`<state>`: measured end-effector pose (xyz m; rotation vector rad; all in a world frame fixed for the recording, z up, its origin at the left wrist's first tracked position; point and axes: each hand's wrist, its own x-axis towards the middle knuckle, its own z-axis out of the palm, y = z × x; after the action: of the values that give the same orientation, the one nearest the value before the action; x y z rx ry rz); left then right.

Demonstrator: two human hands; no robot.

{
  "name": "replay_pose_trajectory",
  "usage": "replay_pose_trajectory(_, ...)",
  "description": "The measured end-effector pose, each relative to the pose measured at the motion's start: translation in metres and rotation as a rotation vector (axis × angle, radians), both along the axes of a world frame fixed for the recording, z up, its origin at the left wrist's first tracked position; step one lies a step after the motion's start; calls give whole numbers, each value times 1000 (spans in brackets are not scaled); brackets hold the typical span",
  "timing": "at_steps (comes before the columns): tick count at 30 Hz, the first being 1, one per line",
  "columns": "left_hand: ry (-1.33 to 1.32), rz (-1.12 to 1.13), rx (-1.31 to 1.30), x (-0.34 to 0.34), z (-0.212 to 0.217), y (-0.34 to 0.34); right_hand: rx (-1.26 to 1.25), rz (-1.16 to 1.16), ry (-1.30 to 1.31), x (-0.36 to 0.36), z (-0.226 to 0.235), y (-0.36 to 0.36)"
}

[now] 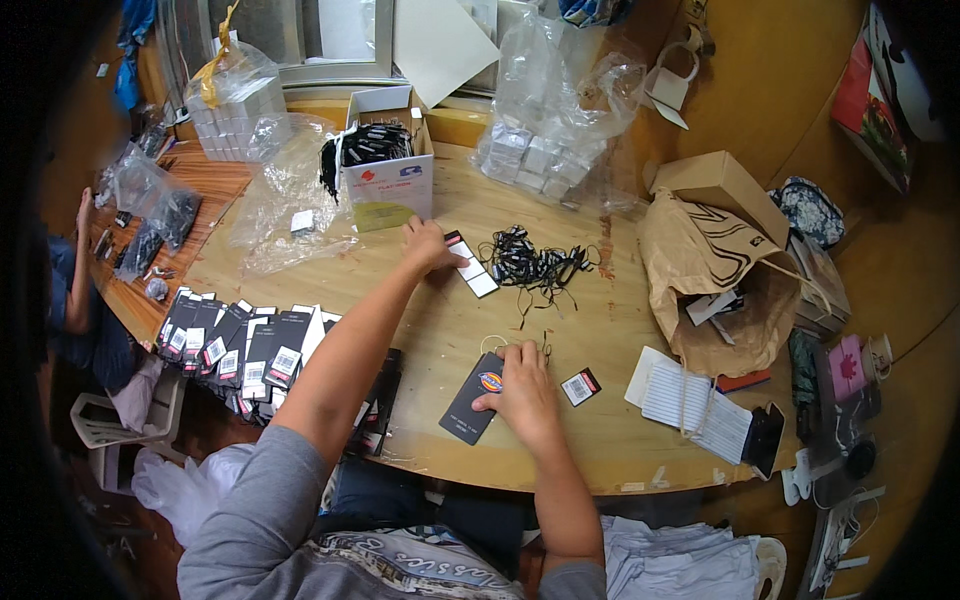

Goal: The person repeatedly picks up small black tags and attaches them to thin black cords by hand. They then place the assembled units into a small white box on the table.

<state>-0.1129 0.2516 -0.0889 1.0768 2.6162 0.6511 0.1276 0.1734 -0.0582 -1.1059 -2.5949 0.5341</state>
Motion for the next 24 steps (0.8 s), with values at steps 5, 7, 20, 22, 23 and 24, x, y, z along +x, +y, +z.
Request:
replay_pose_trajectory(5, -331, -115, 551, -14, 2, -8, -140, -78, 243, -1, -1, 6)
replay_pose_trajectory(7, -686, -190, 814, -11, 22, -17, -482, -77, 549, 3, -3, 13)
replay_pose_trajectory(20, -839, -555, 533, 87, 77, -149, -503, -16, 1035, 3, 31, -3)
replay_pose_trajectory(22, -774, -575, 533, 94, 77, -158, -478, -22, 1072, 3, 30, -11)
replay_pose_trajectory(23, -722, -581, 534, 97, 73, -162, -490, 5, 1010, 6, 29, -14)
replay_pose_trajectory(24, -670, -586, 534, 99, 69, -165, -484, -57, 985, 9, 28, -11)
